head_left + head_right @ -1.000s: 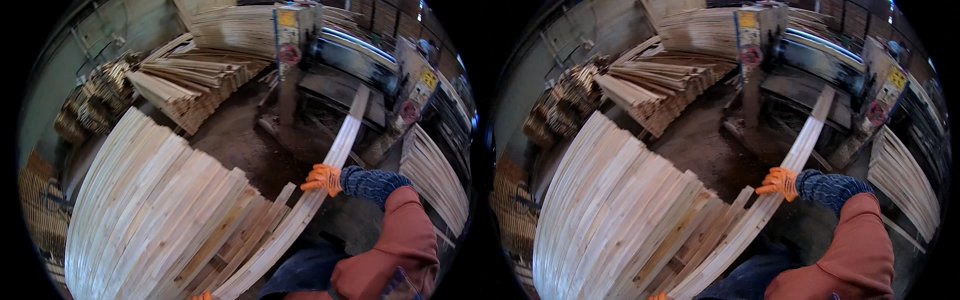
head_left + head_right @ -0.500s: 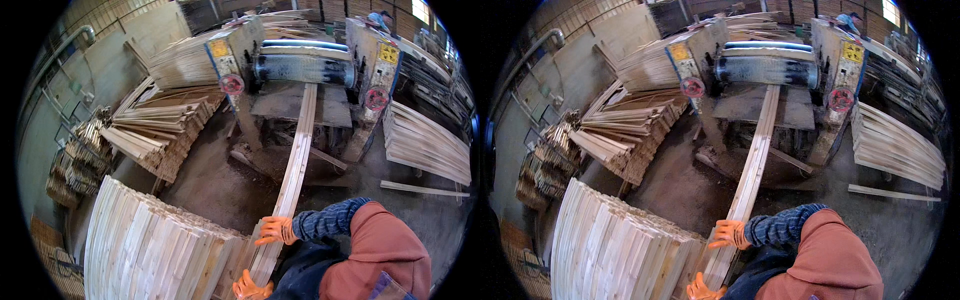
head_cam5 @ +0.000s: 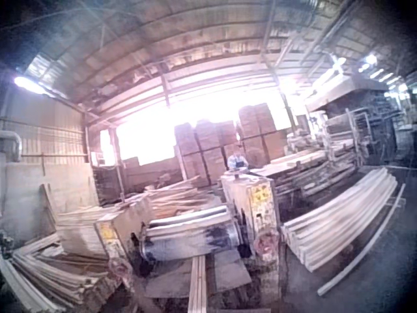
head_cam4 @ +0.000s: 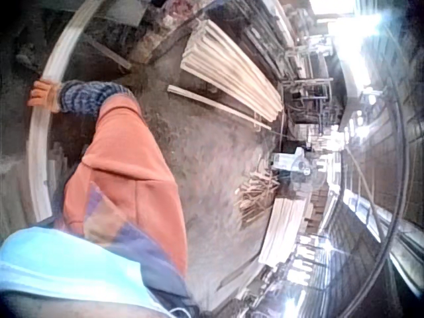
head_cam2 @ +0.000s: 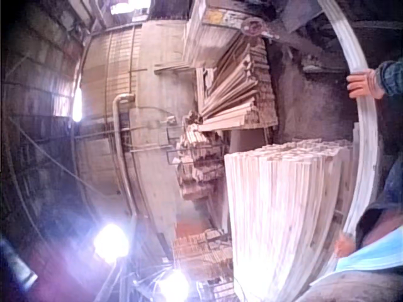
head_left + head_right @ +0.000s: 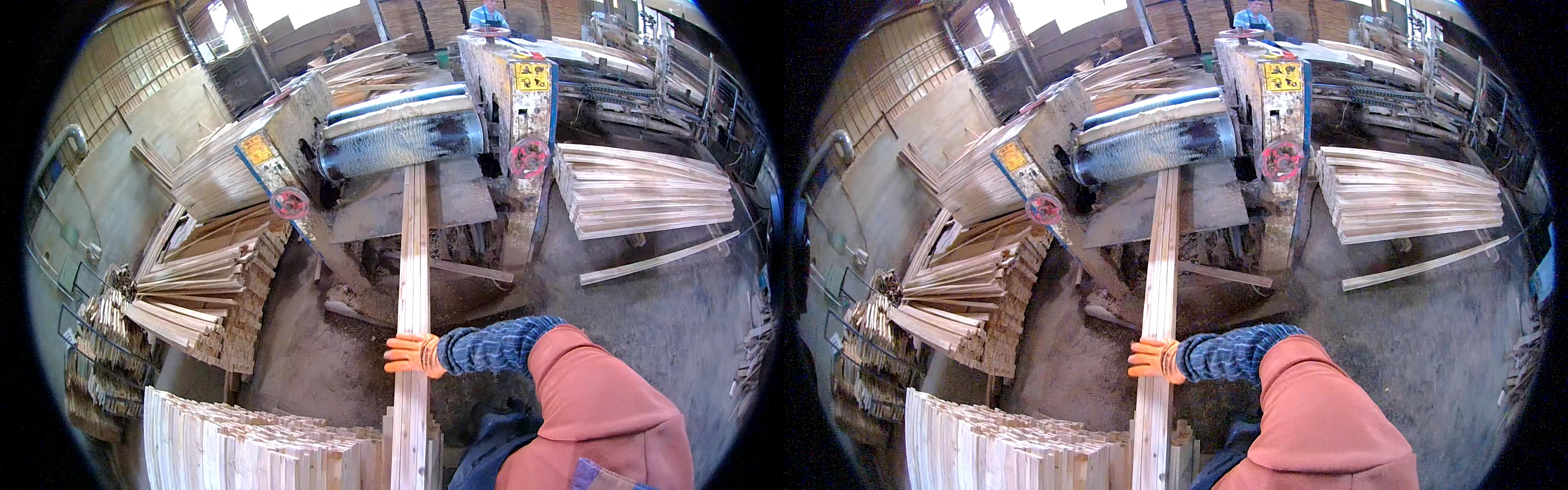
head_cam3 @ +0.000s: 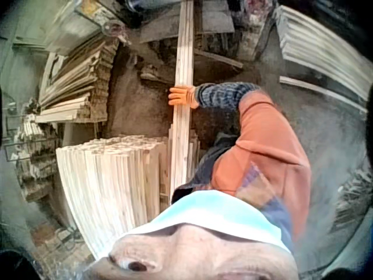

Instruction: The person feeds long wood planks into a planar machine and stacks the processed planks onto a large pile by hand.

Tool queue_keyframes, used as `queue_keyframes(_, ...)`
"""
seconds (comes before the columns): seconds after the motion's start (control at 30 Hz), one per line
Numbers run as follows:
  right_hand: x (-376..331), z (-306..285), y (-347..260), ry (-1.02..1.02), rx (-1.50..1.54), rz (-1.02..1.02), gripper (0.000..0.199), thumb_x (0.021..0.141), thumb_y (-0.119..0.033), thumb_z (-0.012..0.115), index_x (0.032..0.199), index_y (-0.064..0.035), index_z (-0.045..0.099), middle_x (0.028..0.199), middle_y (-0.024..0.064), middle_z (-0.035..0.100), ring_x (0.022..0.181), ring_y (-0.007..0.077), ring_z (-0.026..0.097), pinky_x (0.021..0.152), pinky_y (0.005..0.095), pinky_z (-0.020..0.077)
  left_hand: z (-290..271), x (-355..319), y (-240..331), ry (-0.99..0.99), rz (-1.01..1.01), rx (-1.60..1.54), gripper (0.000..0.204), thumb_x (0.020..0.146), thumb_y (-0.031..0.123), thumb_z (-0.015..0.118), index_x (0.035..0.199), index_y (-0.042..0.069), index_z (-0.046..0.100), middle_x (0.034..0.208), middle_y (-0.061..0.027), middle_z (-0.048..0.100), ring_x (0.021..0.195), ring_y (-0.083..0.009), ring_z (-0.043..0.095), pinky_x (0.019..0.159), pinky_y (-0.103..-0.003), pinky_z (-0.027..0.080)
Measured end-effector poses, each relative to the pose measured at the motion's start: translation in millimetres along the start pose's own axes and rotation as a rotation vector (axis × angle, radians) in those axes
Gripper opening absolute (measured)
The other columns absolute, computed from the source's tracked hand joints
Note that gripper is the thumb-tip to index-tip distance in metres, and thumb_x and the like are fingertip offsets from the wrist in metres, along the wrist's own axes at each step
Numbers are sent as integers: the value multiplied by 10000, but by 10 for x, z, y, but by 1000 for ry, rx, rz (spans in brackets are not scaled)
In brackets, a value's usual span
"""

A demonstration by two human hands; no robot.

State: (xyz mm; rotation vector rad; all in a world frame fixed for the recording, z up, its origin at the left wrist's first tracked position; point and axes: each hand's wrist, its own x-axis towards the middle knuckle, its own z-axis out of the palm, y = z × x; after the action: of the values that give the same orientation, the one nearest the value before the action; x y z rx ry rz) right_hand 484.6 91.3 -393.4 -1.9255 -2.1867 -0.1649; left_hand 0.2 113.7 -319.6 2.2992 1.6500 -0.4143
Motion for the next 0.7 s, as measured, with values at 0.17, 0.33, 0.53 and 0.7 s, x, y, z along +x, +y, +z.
queue_keyframes(0.17,234,-147,-1001,-98,163,-226,1104,592,-202,729,1628,-203,347,1545,123,501,1523,353,374,1304,540,195,-6,-115,-121,-35,-113,29,879,778,504,775,1532,148,498,1406,-170,607,1350,-380,516,1185,-479,374)
queue_keyframes(0.33,272,-247,-1625,-89,289,-548,1127,559,-219,821,1602,-222,395,1358,102,621,1306,300,572,1209,554,343,218,-470,-198,135,-30,-12,985,508,570,875,1325,80,625,1163,-213,708,1076,-410,658,1017,-529,493)
queue_keyframes(0.53,296,-909,-973,-481,220,-405,937,711,-160,822,1564,-231,441,1457,118,589,1344,321,555,1251,586,266,-168,-722,250,436,179,-244,1019,601,595,880,1408,50,579,1355,-177,646,1237,-380,590,1167,-528,358)
queue_keyframes(0.7,368,-963,-734,-592,78,-165,1049,595,-158,882,1546,-207,444,1461,115,555,1404,336,478,1288,520,199,56,-1319,-1215,323,1,-43,997,555,454,944,1392,65,565,1318,-192,645,1227,-385,599,1116,-532,414)
